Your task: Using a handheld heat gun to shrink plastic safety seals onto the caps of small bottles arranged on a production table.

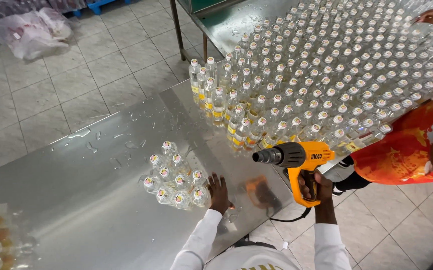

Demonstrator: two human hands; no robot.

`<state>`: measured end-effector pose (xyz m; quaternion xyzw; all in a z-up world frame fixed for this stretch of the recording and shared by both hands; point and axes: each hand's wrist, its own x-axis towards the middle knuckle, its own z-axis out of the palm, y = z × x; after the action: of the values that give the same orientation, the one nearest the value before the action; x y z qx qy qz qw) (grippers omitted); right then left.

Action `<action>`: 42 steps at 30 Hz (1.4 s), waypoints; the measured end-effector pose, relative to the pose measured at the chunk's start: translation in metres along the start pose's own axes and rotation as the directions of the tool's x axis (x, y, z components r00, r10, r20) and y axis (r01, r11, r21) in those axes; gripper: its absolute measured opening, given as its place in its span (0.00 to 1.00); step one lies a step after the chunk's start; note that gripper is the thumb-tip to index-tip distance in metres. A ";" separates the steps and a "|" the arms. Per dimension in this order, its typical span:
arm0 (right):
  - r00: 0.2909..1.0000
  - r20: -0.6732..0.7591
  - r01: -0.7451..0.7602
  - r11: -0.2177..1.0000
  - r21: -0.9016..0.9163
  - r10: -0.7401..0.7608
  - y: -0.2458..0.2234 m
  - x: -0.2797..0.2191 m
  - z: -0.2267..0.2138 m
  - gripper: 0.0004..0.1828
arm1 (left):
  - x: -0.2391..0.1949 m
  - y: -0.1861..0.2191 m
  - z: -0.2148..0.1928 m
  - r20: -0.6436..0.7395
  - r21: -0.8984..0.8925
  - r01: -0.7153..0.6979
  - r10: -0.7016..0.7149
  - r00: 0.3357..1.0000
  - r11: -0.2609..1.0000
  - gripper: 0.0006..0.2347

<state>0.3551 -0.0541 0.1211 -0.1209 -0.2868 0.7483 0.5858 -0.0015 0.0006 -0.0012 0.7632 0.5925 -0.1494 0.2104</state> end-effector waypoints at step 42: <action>0.920 -0.369 0.098 0.989 -0.114 -0.134 0.056 -0.057 0.157 0.34 | -0.004 -0.022 0.035 -0.267 -0.089 -0.122 0.094 0.959 0.989 0.59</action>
<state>0.2451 -0.1617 0.2075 -0.2720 -0.2105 0.6611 0.6668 -0.0231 -0.0156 -0.0325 0.7953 0.5795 -0.0042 0.1779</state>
